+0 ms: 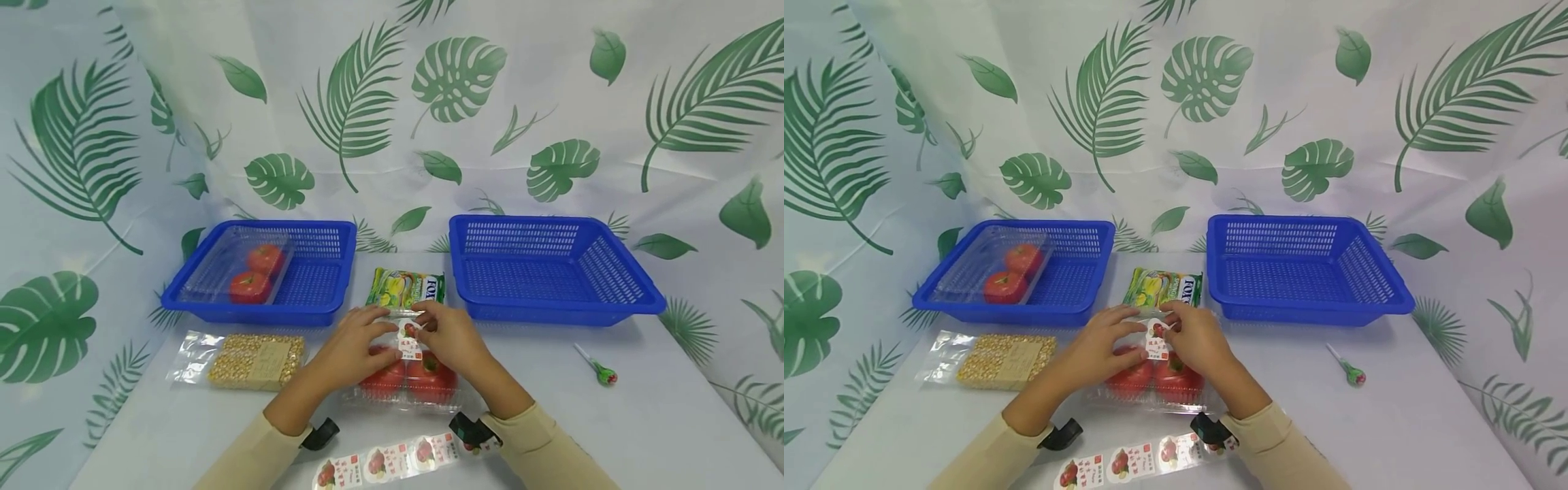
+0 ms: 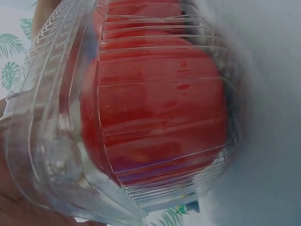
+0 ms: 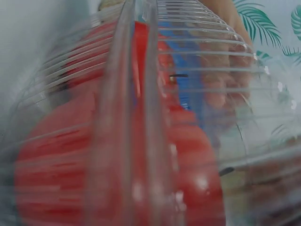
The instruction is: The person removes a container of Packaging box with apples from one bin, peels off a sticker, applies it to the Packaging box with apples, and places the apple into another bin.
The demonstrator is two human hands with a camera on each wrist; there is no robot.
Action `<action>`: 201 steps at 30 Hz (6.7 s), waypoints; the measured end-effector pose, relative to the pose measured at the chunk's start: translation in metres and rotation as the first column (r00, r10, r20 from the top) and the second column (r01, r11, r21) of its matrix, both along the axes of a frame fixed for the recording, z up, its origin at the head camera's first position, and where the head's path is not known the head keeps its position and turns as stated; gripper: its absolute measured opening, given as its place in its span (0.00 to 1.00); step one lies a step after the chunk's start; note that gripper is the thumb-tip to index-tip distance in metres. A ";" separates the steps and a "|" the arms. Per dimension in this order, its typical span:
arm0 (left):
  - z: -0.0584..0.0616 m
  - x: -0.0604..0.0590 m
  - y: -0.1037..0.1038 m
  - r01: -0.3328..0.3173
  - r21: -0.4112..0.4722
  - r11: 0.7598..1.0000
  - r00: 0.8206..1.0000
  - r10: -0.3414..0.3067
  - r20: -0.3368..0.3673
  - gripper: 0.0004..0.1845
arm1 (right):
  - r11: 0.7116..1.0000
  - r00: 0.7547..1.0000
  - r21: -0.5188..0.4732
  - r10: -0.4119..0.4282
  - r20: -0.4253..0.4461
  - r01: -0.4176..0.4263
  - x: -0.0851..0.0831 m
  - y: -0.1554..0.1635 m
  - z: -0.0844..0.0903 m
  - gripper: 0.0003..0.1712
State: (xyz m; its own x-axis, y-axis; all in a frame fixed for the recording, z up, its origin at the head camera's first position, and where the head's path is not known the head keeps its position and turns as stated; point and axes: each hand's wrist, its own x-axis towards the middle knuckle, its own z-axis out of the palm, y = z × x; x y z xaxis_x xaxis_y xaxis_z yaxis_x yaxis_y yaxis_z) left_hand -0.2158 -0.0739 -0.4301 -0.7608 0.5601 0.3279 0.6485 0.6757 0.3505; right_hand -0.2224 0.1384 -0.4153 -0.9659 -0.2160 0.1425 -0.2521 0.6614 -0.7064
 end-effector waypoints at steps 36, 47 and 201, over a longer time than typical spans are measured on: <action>-0.002 -0.005 0.012 -0.086 -0.151 0.985 0.991 0.100 0.086 0.26 | 0.767 0.855 0.532 0.499 -0.143 -0.359 0.005 0.031 0.015 0.24; -0.004 -0.003 0.007 -0.037 -0.114 0.993 0.997 0.044 0.066 0.24 | 0.703 0.873 0.557 0.479 0.089 -0.442 0.033 0.031 0.039 0.18; 0.035 0.043 -0.055 -0.258 0.647 0.718 0.548 -0.443 0.710 0.39 | 0.645 0.912 -0.763 0.283 0.296 0.047 0.050 0.070 0.025 0.26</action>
